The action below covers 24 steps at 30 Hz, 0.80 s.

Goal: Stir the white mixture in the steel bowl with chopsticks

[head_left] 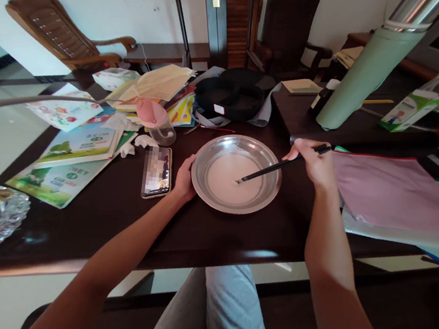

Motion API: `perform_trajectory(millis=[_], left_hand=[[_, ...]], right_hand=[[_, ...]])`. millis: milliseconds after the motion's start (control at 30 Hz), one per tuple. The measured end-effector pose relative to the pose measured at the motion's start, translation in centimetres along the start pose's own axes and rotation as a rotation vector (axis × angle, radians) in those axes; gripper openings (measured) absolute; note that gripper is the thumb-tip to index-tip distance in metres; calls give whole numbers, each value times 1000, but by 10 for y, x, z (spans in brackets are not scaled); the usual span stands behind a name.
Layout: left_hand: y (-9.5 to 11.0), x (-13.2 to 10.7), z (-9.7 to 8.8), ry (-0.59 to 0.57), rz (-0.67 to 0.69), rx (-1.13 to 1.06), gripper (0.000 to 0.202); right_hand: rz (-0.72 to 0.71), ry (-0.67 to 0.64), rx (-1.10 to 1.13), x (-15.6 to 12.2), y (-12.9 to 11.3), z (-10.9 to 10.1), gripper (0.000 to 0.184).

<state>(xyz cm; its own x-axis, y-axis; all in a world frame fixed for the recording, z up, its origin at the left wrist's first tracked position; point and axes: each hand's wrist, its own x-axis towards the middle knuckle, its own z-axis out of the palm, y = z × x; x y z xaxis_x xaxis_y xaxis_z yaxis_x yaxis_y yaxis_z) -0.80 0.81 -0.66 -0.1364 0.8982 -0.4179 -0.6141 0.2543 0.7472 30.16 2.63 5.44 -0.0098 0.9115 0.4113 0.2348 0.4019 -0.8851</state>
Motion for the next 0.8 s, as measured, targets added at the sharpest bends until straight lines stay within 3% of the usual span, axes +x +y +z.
perform_trajectory(millis=[100, 167, 400, 633, 800], left_hand=[[0, 0, -1, -5, 7, 19, 26], [0, 1, -1, -6, 13, 28, 28], [0, 0, -1, -24, -16, 33, 32], [0, 1, -2, -13, -1, 38, 30], [0, 1, -1, -21, 5, 29, 29]], right_hand=[[21, -170, 6, -1, -6, 8, 50], [5, -215, -8, -1, -7, 12, 50], [-2, 41, -37, 0, 0, -3, 51], [-17, -199, -3, -1, -6, 12, 48], [-27, 17, -45, 2, 3, 0, 48]])
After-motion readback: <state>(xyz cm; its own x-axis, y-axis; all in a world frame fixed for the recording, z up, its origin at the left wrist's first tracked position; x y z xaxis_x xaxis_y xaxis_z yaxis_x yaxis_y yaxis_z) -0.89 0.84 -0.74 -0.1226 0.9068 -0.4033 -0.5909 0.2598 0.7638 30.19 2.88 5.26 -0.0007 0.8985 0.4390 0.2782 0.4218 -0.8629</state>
